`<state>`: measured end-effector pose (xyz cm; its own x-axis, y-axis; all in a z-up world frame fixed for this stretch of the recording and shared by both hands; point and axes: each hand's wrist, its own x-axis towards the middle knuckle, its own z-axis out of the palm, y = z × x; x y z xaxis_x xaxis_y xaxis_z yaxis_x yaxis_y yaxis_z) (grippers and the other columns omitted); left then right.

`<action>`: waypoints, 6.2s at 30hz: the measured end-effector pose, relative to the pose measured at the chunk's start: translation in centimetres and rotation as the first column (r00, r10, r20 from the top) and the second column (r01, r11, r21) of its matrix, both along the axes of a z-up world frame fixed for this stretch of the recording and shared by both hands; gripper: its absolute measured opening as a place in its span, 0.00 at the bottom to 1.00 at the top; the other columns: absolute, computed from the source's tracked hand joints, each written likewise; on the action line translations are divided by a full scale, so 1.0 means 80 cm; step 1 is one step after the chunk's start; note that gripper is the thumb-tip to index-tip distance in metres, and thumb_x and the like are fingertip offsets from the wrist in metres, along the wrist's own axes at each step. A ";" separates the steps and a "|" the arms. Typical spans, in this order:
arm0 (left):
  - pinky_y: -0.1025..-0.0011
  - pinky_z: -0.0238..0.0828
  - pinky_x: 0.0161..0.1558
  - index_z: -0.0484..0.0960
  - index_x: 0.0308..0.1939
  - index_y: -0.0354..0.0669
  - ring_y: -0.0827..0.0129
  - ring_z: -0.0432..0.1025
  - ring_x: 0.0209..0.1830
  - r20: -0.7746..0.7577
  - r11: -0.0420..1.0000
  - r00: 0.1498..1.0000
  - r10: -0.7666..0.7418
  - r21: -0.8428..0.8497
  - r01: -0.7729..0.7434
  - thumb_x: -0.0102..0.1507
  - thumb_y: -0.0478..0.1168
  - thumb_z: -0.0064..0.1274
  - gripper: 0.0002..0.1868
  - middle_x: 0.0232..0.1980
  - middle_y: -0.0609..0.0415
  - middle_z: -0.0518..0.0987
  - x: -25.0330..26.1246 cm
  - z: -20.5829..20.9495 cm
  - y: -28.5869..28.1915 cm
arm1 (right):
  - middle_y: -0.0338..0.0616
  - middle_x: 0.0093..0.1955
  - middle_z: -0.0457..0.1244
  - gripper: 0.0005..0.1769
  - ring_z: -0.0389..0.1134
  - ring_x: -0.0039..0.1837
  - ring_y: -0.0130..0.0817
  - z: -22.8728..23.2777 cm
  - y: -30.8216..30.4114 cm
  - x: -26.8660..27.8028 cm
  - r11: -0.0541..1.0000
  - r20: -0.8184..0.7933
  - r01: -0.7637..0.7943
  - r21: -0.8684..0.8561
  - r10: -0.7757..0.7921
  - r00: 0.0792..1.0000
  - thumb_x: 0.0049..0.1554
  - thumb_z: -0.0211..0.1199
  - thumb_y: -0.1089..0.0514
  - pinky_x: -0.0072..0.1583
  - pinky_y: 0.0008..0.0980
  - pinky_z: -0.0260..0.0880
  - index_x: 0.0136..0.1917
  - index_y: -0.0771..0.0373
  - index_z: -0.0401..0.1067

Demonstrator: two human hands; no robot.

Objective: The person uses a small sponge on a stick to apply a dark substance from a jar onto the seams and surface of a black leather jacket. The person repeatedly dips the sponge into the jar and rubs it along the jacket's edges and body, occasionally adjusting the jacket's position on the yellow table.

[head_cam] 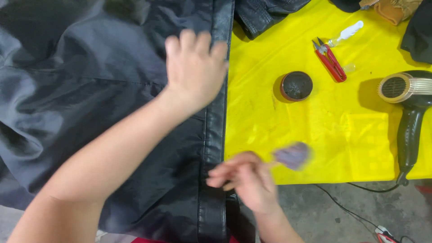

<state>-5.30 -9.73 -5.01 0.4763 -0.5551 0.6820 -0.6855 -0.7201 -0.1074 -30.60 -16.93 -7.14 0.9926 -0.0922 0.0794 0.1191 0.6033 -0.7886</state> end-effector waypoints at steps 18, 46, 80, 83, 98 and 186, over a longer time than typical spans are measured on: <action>0.37 0.38 0.72 0.64 0.79 0.51 0.45 0.47 0.80 -0.511 0.969 0.850 -0.130 0.116 0.218 0.75 0.51 0.46 0.29 0.81 0.45 0.60 0.065 -0.038 0.058 | 0.65 0.67 0.64 0.19 0.70 0.65 0.53 -0.054 0.056 0.029 0.967 -0.306 -0.108 0.232 0.178 0.935 0.67 0.53 0.48 0.68 0.48 0.72 0.58 0.68 0.70; 0.20 0.32 0.68 0.58 0.78 0.70 0.48 0.40 0.83 -0.529 0.903 0.823 0.205 0.427 0.049 0.68 0.63 0.32 0.32 0.82 0.59 0.55 -0.071 -0.059 0.089 | 0.51 0.75 0.60 0.13 0.60 0.79 0.49 -0.073 -0.053 0.214 0.989 -0.301 0.134 -0.058 -0.146 0.942 0.68 0.49 0.55 0.78 0.43 0.59 0.61 0.58 0.71; 0.38 0.61 0.67 0.69 0.71 0.67 0.49 0.64 0.74 -0.503 0.811 0.860 -0.088 0.465 0.356 0.59 0.66 0.49 0.36 0.74 0.45 0.69 -0.177 -0.033 0.164 | 0.42 0.50 0.64 0.18 0.70 0.46 0.49 0.003 -0.263 0.021 -0.706 0.308 -0.059 -0.706 -0.380 0.872 0.60 0.67 0.63 0.39 0.50 0.70 0.61 0.48 0.83; 0.39 0.58 0.68 0.71 0.70 0.61 0.50 0.63 0.75 -0.509 0.837 0.853 -0.113 0.414 0.358 0.61 0.62 0.49 0.34 0.73 0.44 0.70 -0.180 -0.030 0.165 | 0.45 0.51 0.65 0.17 0.70 0.49 0.50 0.006 -0.266 0.012 -0.668 0.332 0.013 -0.744 -0.353 0.875 0.62 0.66 0.65 0.45 0.50 0.70 0.62 0.53 0.83; 0.41 0.50 0.69 0.71 0.70 0.75 0.43 0.71 0.68 -0.403 0.831 0.909 0.103 0.538 0.144 0.56 0.77 0.44 0.41 0.73 0.45 0.71 -0.213 -0.035 0.161 | 0.43 0.47 0.66 0.12 0.68 0.46 0.42 0.001 -0.122 0.102 -0.207 0.182 0.228 -0.951 0.220 0.958 0.60 0.64 0.69 0.45 0.42 0.67 0.54 0.57 0.81; 0.27 0.45 0.68 0.66 0.78 0.61 0.52 0.54 0.80 -0.401 0.930 0.909 0.116 0.365 0.042 0.70 0.61 0.40 0.33 0.81 0.55 0.64 -0.059 -0.072 0.107 | 0.56 0.73 0.60 0.13 0.60 0.78 0.55 -0.061 -0.027 0.172 0.985 -0.303 0.167 0.035 -0.149 0.941 0.69 0.46 0.58 0.78 0.51 0.58 0.64 0.61 0.67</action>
